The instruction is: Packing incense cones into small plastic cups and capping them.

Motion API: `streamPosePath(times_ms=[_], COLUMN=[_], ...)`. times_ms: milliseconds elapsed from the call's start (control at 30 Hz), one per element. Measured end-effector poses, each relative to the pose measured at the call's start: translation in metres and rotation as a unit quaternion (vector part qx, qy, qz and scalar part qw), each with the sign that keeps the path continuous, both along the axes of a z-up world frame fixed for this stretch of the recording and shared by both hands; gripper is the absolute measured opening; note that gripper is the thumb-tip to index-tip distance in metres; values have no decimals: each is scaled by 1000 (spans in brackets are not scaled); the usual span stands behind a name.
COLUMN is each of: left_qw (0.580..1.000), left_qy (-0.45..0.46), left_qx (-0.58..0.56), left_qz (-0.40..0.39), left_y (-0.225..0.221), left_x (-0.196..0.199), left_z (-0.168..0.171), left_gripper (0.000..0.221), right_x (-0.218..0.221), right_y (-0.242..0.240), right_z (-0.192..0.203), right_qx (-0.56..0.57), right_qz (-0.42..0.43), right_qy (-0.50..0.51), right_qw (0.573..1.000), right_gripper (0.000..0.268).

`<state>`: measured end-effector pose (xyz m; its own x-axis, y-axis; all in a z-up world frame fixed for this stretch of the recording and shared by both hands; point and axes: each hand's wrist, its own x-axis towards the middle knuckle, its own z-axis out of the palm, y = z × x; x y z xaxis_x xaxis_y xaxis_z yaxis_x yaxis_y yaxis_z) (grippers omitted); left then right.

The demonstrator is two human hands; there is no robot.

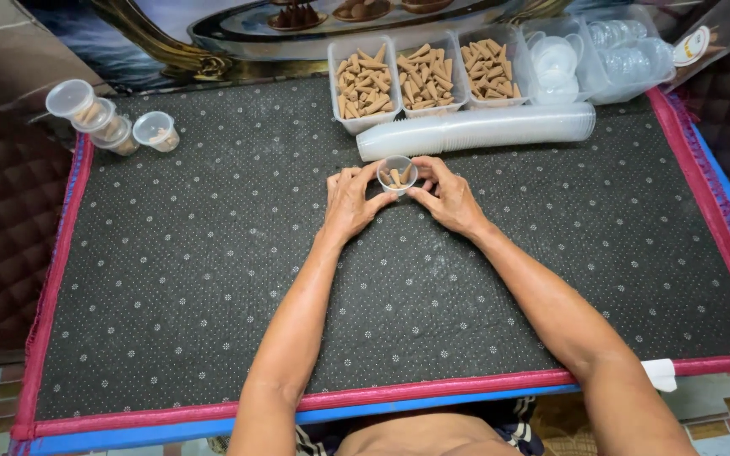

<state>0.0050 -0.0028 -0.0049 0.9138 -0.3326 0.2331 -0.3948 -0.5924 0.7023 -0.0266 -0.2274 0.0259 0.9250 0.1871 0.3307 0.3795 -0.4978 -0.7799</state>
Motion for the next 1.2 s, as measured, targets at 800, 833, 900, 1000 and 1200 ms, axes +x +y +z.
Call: streamPosePath(times_ms=[800, 833, 900, 1000, 1200], left_qw=[999, 999, 999, 999, 999], left_qy=[14, 14, 5, 7, 8], left_qx=[35, 35, 33, 33, 32], left_qz=[7, 9, 6, 4, 3], left_y=[-2, -2, -2, -2, -2], left_x=[-2, -2, -1, -1, 0], left_z=[12, 11, 9, 7, 7], left_gripper=[64, 64, 64, 64, 65], right_x=[188, 189, 191, 184, 192], right_y=[-241, -240, -240, -245, -272], right_z=[34, 34, 34, 26, 5], right_qx=[-416, -416, -368, -298, -214], right_qz=[-386, -385, -399, -410, -428], right_qy=[265, 264, 248, 163, 116], right_qw=[780, 780, 803, 846, 871], right_gripper=[55, 55, 39, 25, 17])
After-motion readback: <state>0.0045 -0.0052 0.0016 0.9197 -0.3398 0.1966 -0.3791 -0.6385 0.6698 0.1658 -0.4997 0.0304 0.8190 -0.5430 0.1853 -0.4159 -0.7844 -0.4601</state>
